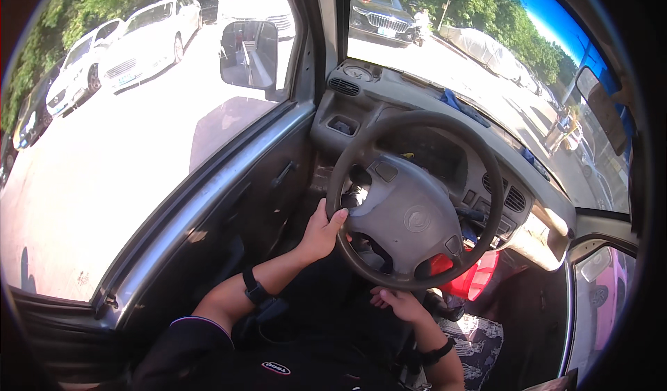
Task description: The person sits in the driver's seat of a car, turns the steering wheel, and shifts gears while maneuvering through a parking area. They then exit the vehicle and adjust a yellow parking barrier arm.
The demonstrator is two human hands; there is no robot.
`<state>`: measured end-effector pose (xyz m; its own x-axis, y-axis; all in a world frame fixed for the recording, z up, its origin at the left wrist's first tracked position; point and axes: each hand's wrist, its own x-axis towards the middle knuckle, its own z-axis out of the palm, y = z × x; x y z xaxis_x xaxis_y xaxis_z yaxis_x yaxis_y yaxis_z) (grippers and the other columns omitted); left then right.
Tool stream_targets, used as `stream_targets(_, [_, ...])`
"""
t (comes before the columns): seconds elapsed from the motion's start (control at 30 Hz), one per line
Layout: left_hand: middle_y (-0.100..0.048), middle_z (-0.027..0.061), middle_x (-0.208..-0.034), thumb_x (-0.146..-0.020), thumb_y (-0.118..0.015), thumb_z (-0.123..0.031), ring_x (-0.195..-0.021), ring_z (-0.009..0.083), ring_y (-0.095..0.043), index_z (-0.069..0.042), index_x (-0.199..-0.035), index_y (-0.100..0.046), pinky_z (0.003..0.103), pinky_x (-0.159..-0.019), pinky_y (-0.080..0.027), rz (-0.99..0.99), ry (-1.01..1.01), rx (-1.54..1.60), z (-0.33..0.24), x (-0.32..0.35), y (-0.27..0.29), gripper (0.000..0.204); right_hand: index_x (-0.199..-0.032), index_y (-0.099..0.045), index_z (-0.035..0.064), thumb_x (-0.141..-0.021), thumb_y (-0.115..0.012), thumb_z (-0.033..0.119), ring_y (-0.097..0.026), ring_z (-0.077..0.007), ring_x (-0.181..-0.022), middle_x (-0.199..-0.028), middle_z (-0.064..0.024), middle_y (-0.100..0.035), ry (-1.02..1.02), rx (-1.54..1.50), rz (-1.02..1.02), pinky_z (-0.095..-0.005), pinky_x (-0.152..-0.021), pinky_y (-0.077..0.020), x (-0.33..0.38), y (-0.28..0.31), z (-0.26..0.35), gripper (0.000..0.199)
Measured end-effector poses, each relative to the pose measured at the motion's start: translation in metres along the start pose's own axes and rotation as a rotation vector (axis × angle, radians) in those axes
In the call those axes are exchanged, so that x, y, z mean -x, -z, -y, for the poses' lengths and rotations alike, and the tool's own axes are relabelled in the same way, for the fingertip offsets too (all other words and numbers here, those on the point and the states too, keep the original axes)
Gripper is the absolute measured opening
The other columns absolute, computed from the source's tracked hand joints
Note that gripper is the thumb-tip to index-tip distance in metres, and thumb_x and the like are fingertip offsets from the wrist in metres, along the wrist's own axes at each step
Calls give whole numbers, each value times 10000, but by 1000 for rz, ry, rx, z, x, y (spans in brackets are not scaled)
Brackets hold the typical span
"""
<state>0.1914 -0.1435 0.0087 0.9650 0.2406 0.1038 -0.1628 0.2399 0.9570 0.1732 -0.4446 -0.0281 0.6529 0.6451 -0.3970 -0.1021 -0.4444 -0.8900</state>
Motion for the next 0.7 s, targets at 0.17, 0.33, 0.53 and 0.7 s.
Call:
stream_targets(0.17, [-618,71,-882,-1042,-524,-228,-734,168,-681,-33,-1167,-471,311,-673,-560,27,92,189,15,27,-8,238,-1186,-593,-76,-1021,-514,386,-671,-237,-880,-1031,-191,-685,125,-319,-188,-350,-764,-551,21,1,-2,497])
stream_targets(0.33, [-636,76,-912,-1036,-542,-249,-789,174,-686,-33,-1176,-483,313,-704,-569,51,155,269,32,39,-11,264,-1157,-588,-70,-1018,-504,445,-674,-251,-863,-1049,-202,-685,238,-462,-337,-360,-743,-552,29,-2,-6,540])
stream_targets(0.53, [-661,55,-907,-1027,-567,-294,-814,157,-685,-49,-1136,-529,286,-693,-550,77,138,190,38,38,-2,270,-1096,-630,-87,-1024,-487,465,-667,-225,-863,-1036,-174,-688,255,-461,-360,-338,-753,-545,29,-6,1,575])
stream_targets(0.7, [-680,49,-919,-1023,-576,-296,-829,145,-689,-51,-1099,-539,268,-678,-534,104,189,134,42,35,-5,260,-1079,-648,-67,-1035,-478,444,-661,-204,-877,-1025,-145,-693,271,-453,-445,-330,-765,-540,32,-12,-14,541])
